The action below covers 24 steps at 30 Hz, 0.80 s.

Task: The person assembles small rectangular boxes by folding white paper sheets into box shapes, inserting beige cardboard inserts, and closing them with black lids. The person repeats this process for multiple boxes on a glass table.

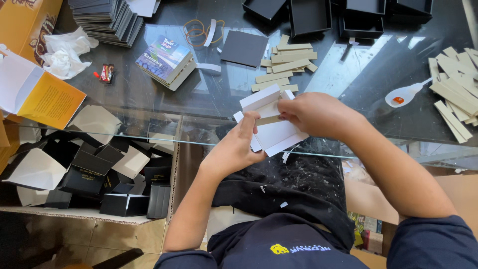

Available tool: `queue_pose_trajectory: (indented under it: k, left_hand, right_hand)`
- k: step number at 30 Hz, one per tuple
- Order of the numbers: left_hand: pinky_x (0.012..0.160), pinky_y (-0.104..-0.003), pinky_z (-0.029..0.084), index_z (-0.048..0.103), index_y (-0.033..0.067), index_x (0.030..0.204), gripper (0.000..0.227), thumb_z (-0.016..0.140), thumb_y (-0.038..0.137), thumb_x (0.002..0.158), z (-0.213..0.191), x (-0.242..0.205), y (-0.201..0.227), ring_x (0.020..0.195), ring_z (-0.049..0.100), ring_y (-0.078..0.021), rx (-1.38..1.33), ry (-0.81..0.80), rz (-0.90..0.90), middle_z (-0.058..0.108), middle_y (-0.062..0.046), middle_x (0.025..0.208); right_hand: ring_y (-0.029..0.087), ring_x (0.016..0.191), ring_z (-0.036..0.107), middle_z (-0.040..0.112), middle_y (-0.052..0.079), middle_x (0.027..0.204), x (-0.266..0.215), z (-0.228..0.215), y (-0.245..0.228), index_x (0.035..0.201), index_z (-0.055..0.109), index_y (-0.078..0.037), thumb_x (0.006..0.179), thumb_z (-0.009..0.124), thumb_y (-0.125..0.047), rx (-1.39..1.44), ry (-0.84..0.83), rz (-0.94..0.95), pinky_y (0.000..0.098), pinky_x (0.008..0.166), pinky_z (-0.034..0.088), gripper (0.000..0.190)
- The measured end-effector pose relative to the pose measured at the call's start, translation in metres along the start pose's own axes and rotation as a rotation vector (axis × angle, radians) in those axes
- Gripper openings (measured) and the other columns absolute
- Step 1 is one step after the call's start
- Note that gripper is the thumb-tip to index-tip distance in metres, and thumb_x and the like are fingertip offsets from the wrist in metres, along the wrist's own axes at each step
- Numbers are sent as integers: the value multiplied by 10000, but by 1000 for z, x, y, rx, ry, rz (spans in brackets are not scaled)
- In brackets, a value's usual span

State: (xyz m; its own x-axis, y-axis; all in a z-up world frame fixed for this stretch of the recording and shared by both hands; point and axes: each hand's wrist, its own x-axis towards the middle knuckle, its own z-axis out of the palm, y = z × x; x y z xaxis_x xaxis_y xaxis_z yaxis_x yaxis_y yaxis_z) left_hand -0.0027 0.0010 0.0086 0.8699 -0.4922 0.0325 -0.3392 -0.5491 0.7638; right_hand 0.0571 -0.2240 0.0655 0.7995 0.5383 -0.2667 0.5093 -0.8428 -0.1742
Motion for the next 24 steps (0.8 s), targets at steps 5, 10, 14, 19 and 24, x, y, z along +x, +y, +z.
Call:
queue_pose_trajectory:
  k: [5, 10, 14, 19, 24]
  left_hand:
    - [767, -554, 571, 222, 61, 1420, 806, 736, 101, 800, 2, -2, -3, 890, 677, -445, -8, 10, 40, 523, -155, 1000]
    - [770, -558, 582, 136, 76, 1450, 887, 752, 104, 813, 3, -1, -3, 883, 688, -458, -17, 32, 74, 511, -162, 984]
    - [792, -567, 578, -32, 98, 1536, 1058, 753, 105, 827, 2, -2, 0, 889, 678, -468, -27, 50, 81, 509, -184, 1026]
    - [810, -571, 580, -54, 88, 1555, 1091, 757, 90, 826, -2, -2, 9, 897, 687, -474, -25, 45, 80, 536, -216, 1028]
    - [802, -562, 586, -75, 97, 1564, 1105, 754, 92, 833, 2, 1, 4, 893, 687, -467, -26, 44, 80, 523, -208, 1027]
  right_hand:
    - [304, 971, 766, 783, 114, 1027, -4, -6, -7, 1142, 722, -150, 969, 625, -32, 98, 8, -31, 386, 860, 603, 230]
    - [378, 918, 747, 751, 170, 1000, -8, -5, -5, 1089, 746, -89, 952, 620, 2, 301, 105, -68, 454, 814, 602, 207]
    - [416, 838, 741, 739, 193, 932, -4, 6, -6, 1089, 736, -59, 954, 603, 42, 375, 125, -94, 473, 740, 603, 215]
    - [313, 917, 743, 739, 158, 1007, 5, 16, -9, 1360, 626, -246, 1024, 584, -138, 11, 16, -59, 402, 809, 612, 356]
    - [265, 938, 750, 729, 156, 1006, 6, 11, -4, 1405, 558, -281, 1038, 555, -149, -127, -32, -68, 341, 831, 612, 390]
